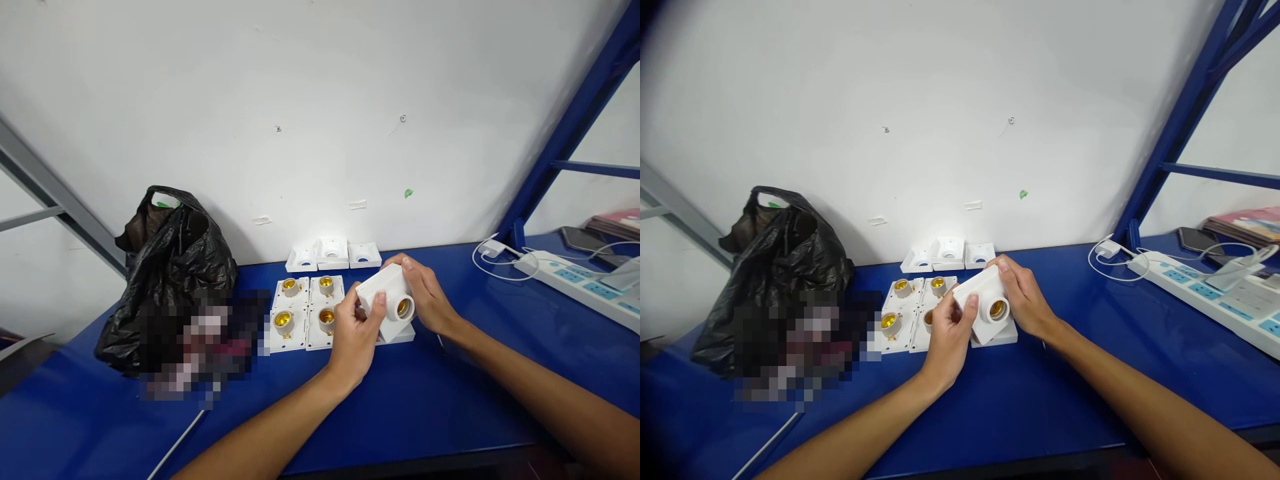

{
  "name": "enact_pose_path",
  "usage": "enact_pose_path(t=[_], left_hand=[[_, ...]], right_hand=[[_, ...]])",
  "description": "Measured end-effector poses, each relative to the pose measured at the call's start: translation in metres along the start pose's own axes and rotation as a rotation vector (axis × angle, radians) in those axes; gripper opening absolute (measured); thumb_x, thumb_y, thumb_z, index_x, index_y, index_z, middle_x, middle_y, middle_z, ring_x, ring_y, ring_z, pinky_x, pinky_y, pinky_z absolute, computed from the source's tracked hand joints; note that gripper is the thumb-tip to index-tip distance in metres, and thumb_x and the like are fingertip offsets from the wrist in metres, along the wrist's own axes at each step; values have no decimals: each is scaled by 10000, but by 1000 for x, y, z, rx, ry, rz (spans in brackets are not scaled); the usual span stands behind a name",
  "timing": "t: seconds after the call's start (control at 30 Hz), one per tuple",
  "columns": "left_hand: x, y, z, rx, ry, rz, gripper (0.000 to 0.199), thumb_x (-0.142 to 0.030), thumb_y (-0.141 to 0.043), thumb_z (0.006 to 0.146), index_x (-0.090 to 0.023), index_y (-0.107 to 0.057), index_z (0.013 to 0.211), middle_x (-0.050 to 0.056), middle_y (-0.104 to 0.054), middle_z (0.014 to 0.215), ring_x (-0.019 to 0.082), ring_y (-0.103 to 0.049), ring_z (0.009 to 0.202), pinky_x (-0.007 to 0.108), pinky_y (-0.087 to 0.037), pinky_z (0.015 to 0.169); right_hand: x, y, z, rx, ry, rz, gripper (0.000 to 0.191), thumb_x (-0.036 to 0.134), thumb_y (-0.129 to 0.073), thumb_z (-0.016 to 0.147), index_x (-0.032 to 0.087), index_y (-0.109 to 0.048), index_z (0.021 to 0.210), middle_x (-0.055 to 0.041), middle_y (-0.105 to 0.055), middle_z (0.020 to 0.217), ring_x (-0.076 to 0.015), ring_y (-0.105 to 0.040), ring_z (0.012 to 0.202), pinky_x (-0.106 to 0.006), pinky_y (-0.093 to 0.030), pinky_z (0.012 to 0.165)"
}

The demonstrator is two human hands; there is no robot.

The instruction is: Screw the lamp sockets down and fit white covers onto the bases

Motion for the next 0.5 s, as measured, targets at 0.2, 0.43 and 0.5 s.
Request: enact_pose_path(t=[0.2,0.43,0.5], left_hand=[[0,6,2,60,-167,48,519,-683,-652,875,-208,-453,813,-50,-401,690,104,-357,618,218,-324,521],[-3,7,-5,73,-219,68,574,-653,-578,942,-251,-439,1328,23,-601,906,177,-534,726,276,-458,629],[-5,6,-5,81,-229,75,565,-644,-532,975,-263,-455,1386,58,-643,993,201,-581,784,297,-486,669]], right_hand=[[5,-2,-3,33,-30,44,541,589,-365,1061,204,-741,1116,0,-619,738,-135,-484,607,-278,-371,567],[8,-2,-3,106,-20,52,582,598,-387,1048,190,-738,1269,-49,-697,855,-176,-556,687,-302,-443,652],[8,-2,-2,96,31,22,561,585,-394,1050,205,-739,1276,-78,-733,1017,-202,-608,796,-326,-477,747]])
Point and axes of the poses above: each hand's wrist, its own z-axis towards the middle knuckle, its own y-axis out of the back of the hand, x = y × z, the point moved 1 cm from there along z, towards the middle knuckle
